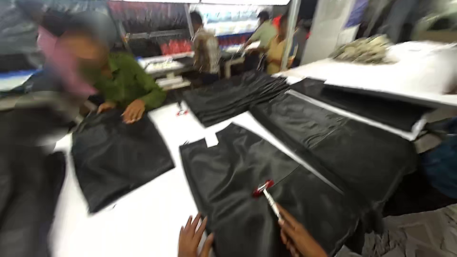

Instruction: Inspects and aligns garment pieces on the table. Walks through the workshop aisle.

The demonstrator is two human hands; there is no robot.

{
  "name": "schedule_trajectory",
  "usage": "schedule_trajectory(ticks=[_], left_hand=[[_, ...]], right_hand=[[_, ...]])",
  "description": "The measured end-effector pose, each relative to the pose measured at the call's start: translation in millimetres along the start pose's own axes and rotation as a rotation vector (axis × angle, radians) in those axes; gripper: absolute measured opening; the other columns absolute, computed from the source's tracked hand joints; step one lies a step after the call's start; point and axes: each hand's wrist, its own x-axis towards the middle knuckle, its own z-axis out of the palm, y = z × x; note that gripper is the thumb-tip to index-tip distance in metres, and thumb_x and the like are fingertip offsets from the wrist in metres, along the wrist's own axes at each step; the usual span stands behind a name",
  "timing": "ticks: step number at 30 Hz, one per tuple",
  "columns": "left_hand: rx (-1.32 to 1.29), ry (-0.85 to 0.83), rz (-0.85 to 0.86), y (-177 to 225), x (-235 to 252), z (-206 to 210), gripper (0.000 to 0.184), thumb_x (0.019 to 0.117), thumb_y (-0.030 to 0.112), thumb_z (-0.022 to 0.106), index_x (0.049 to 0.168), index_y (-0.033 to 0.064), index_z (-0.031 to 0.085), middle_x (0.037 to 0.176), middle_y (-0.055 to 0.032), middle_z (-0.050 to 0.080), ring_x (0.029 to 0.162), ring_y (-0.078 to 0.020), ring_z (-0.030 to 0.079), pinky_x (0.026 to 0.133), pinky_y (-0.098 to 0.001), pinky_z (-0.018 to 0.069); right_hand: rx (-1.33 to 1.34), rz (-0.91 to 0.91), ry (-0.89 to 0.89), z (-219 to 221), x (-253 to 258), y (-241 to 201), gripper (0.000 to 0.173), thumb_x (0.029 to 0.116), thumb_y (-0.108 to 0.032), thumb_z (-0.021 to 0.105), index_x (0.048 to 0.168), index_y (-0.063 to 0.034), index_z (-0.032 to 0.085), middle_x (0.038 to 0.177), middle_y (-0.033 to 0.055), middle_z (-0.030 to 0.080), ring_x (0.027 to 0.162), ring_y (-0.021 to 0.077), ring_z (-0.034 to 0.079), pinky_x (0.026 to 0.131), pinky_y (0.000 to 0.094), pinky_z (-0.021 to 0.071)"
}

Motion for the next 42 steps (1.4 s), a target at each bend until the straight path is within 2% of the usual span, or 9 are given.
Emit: schedule_trajectory(ticks=[3, 6, 15, 17, 23, 29, 34, 38, 42], left_hand=[[0.089, 0.093, 0.07, -10, 5, 20, 0.056, 0.0978, 0.061, 0.053, 0.137, 0.0236, 0.068, 0.153, -0.0126, 0.052, 0.147, -0.0417, 0.04, 0.117, -0.0728, 0.0255], [0.168, 0.081, 0.053, -22, 2, 21, 0.058, 0.0939, 0.067, 0.055, 0.133, 0.0273, 0.07, 0.155, -0.0076, 0.051, 0.15, -0.0371, 0.037, 0.119, -0.0716, 0.0218], [0.183, 0.1, 0.037, -34, -10, 17, 0.057, 0.0943, 0.069, 0.054, 0.132, 0.0302, 0.071, 0.158, -0.0054, 0.048, 0.153, -0.0327, 0.033, 0.121, -0.0683, 0.0211], [0.252, 0.088, 0.043, -36, -11, 14, 0.056, 0.0955, 0.071, 0.049, 0.131, 0.0334, 0.072, 0.157, -0.0064, 0.049, 0.153, -0.0341, 0.032, 0.12, -0.0701, 0.0189], [0.373, -0.035, -0.022, -42, -16, 5, 0.065, 0.0941, 0.079, 0.038, 0.137, 0.0393, 0.066, 0.161, -0.0062, 0.043, 0.155, -0.0381, 0.026, 0.118, -0.0757, 0.013], [0.377, -0.087, -0.043, -43, -17, 3, 0.068, 0.0937, 0.08, 0.035, 0.141, 0.0403, 0.062, 0.163, -0.004, 0.041, 0.154, -0.0358, 0.028, 0.119, -0.0741, 0.0142], [0.421, -0.152, -0.069, -40, -17, -3, 0.072, 0.0938, 0.081, 0.029, 0.149, 0.0411, 0.052, 0.166, -0.0004, 0.035, 0.156, -0.0351, 0.025, 0.118, -0.0756, 0.0127], [0.429, -0.178, -0.102, -39, -17, -5, 0.084, 0.0871, 0.089, 0.027, 0.153, 0.0411, 0.048, 0.169, -0.0047, 0.029, 0.157, -0.0386, 0.019, 0.12, -0.073, 0.011], [0.406, -0.261, -0.17, -36, -14, -8, 0.099, 0.0754, 0.099, 0.031, 0.155, 0.0412, 0.043, 0.172, -0.0033, 0.02, 0.158, -0.0379, 0.009, 0.121, -0.0718, 0.006]], right_hand=[[0.051, 0.012, -0.004, 1, 1, 4, 0.058, 0.109, -0.028, 0.037, 0.164, -0.0257, 0.019, 0.067, 0.0012, 0.051, 0.043, 0.0146, 0.047, 0.038, 0.0305, 0.0438], [0.111, -0.001, 0.011, 3, 1, 7, 0.058, 0.1084, -0.028, 0.037, 0.164, -0.0268, 0.022, 0.065, 0.0011, 0.049, 0.041, 0.0137, 0.045, 0.035, 0.0275, 0.0408], [0.161, -0.018, -0.002, 1, 5, 10, 0.059, 0.1072, -0.027, 0.037, 0.164, -0.0249, 0.02, 0.061, 0.0006, 0.048, 0.039, 0.0118, 0.045, 0.032, 0.0243, 0.0395], [0.16, -0.021, -0.005, 1, 6, 10, 0.059, 0.1079, -0.027, 0.036, 0.164, -0.0252, 0.019, 0.061, 0.0008, 0.047, 0.038, 0.0121, 0.045, 0.032, 0.0246, 0.0401], [0.149, -0.036, -0.006, 2, 5, 10, 0.059, 0.1074, -0.027, 0.037, 0.164, -0.0249, 0.019, 0.061, -0.0001, 0.047, 0.038, 0.0114, 0.046, 0.032, 0.0245, 0.0406], [-0.116, -0.113, 0.057, 25, -19, -8, 0.06, 0.1088, -0.024, 0.036, 0.165, -0.0153, 0.016, 0.064, -0.0005, 0.048, 0.039, 0.0132, 0.045, 0.033, 0.0292, 0.0433], [-0.207, -0.29, -0.029, 67, -58, -44, 0.057, 0.1116, -0.021, 0.03, 0.163, -0.0028, 0.014, 0.07, -0.0012, 0.053, 0.046, 0.012, 0.049, 0.038, 0.0292, 0.0457], [-0.317, -0.507, -0.023, 98, -75, -59, 0.06, 0.1127, -0.03, 0.033, 0.159, 0.0059, 0.023, 0.072, 0.002, 0.057, 0.052, 0.0088, 0.053, 0.046, 0.0274, 0.0497], [-0.44, -0.687, 0.03, 116, -75, -47, 0.057, 0.1114, -0.036, 0.034, 0.157, -0.0014, 0.035, 0.08, 0.0112, 0.063, 0.06, 0.0098, 0.057, 0.056, 0.027, 0.0537]])
